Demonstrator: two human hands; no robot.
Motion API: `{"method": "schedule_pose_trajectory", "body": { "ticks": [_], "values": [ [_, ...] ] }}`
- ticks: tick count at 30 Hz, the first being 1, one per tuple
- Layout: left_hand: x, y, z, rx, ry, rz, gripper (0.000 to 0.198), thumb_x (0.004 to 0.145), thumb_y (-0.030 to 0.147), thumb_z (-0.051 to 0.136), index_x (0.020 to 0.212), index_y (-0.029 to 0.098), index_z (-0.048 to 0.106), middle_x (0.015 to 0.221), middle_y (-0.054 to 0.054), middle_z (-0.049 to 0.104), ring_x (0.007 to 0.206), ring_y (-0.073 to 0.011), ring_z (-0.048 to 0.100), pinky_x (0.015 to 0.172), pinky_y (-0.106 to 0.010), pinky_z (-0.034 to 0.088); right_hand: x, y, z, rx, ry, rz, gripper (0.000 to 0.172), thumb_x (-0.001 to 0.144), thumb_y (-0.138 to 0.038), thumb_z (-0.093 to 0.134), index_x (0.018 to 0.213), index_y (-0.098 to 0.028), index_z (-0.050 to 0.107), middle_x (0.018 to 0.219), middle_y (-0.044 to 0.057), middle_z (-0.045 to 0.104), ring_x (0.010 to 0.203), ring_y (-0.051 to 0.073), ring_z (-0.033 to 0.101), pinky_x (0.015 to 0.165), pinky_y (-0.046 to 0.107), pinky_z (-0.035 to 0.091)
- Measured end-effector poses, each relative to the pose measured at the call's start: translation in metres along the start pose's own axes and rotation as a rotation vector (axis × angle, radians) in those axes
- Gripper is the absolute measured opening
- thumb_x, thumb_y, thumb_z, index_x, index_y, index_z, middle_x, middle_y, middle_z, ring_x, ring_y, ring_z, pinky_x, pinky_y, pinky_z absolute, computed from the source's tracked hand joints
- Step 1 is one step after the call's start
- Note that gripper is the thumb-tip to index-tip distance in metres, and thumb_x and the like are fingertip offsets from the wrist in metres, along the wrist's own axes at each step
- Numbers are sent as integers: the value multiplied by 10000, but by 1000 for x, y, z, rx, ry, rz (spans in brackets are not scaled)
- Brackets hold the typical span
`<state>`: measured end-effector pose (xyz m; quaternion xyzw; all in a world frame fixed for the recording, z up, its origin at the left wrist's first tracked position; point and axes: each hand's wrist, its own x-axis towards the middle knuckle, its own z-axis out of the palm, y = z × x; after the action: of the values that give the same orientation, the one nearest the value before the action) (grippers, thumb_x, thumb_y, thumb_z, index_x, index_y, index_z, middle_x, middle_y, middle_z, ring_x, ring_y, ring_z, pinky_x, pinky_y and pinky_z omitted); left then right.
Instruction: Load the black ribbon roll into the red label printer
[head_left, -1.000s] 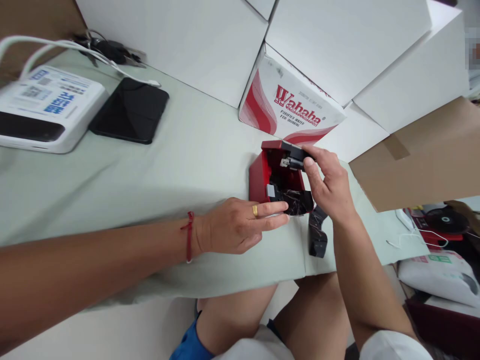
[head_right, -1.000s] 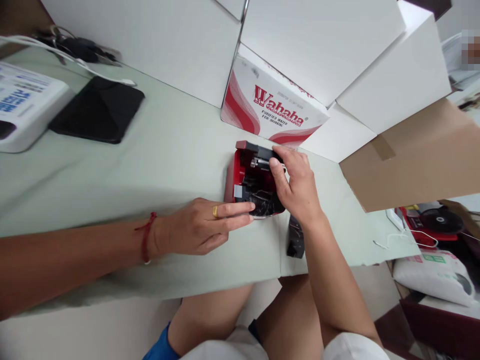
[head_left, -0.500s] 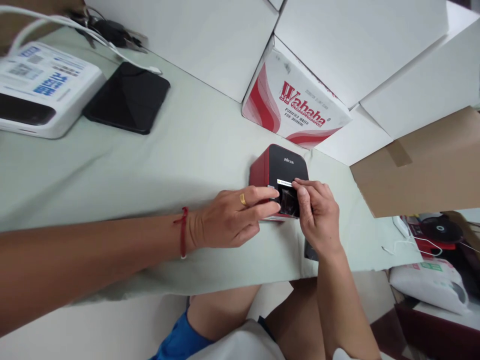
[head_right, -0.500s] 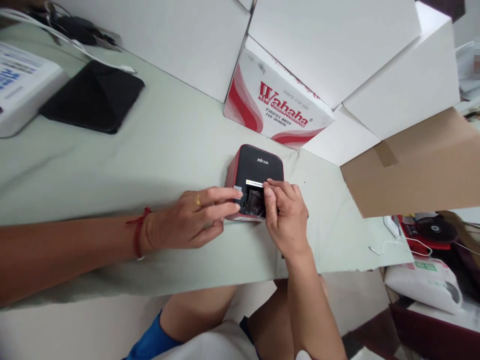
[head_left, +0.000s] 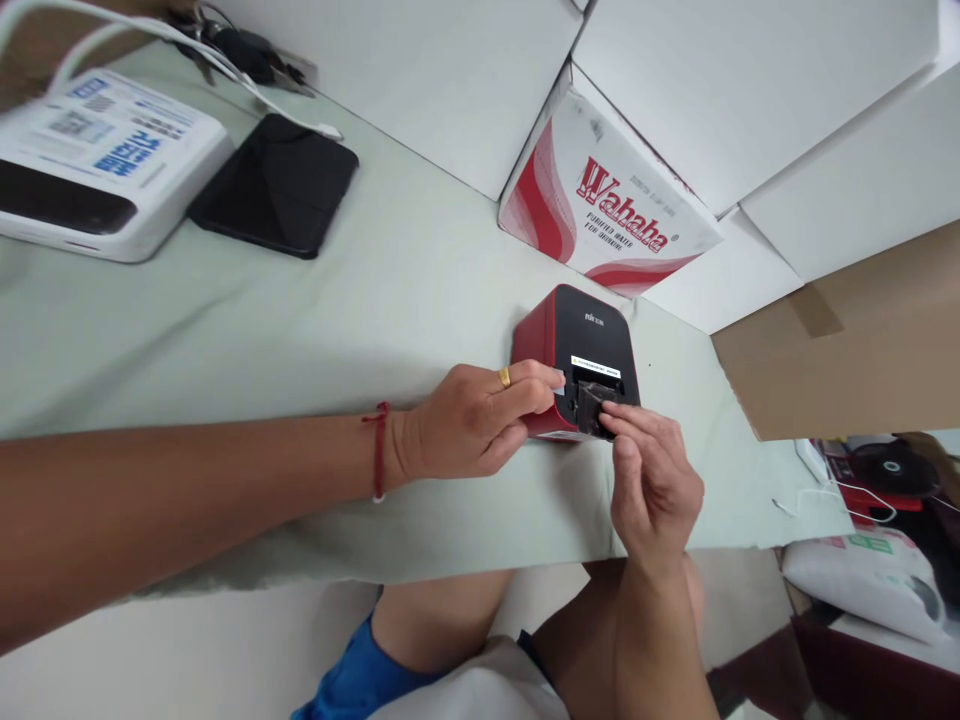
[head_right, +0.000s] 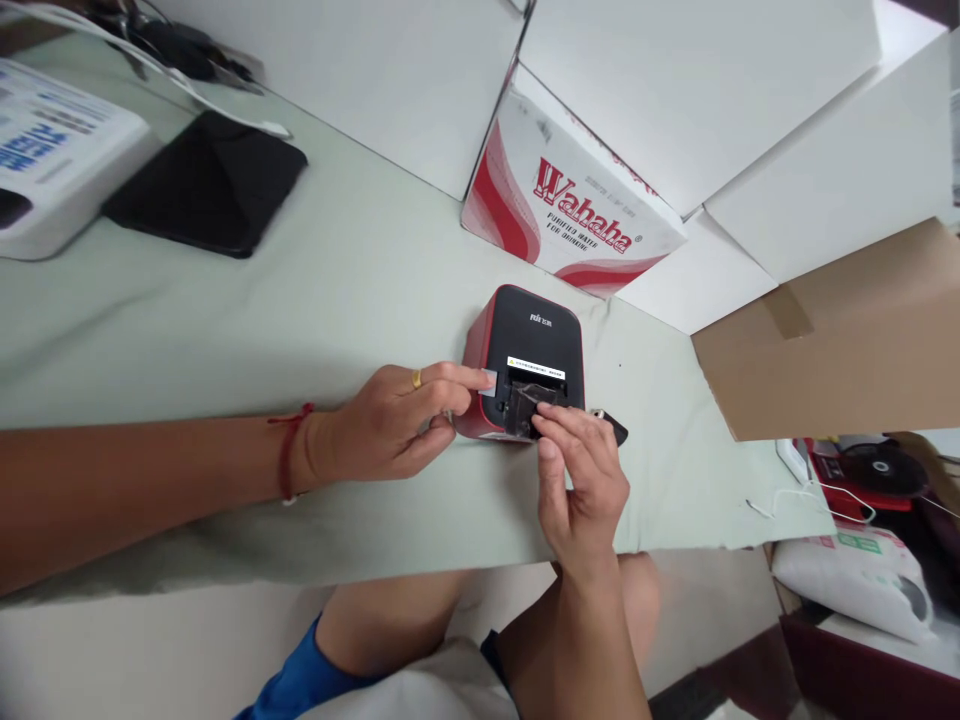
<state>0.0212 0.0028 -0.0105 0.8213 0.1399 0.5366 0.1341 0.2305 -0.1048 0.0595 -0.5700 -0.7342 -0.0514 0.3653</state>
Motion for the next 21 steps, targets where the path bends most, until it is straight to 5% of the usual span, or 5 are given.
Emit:
{"method": "schedule_pose_trajectory", "body": {
  "ticks": [11, 15, 21],
  "values": [
    [11, -3, 4, -61, -60, -92, 223, 805, 6, 462, 777, 227, 467, 874, -25, 628, 859, -173, 709, 685, -242, 578, -6, 1, 0, -49, -13, -54, 354, 1006, -120, 627, 1256, -338, 751, 1224, 74, 811, 1131, 296, 751, 975, 549, 601],
    [10, -4, 6, -75, -27, -46, 253, 839, 6, 451, 729, 229, 402, 860, -22, 609, 848, -160, 709, 695, -236, 590, -4, -3, -2, -67, -37, -58, 287, 1018, -136, 628, 1200, -318, 755, 1186, 77, 820, 1075, 283, 767, 927, 521, 605],
    [3, -7, 9, -9, -80, -34, 204, 839, 23, 486, 757, 209, 498, 1058, -65, 704, 976, -168, 751, 772, -240, 629, 13, -5, -17, -39, -121, -5, 171, 1043, -232, 638, 1104, -296, 784, 1131, 70, 838, 1039, 273, 785, 919, 489, 609]
  ]
}}
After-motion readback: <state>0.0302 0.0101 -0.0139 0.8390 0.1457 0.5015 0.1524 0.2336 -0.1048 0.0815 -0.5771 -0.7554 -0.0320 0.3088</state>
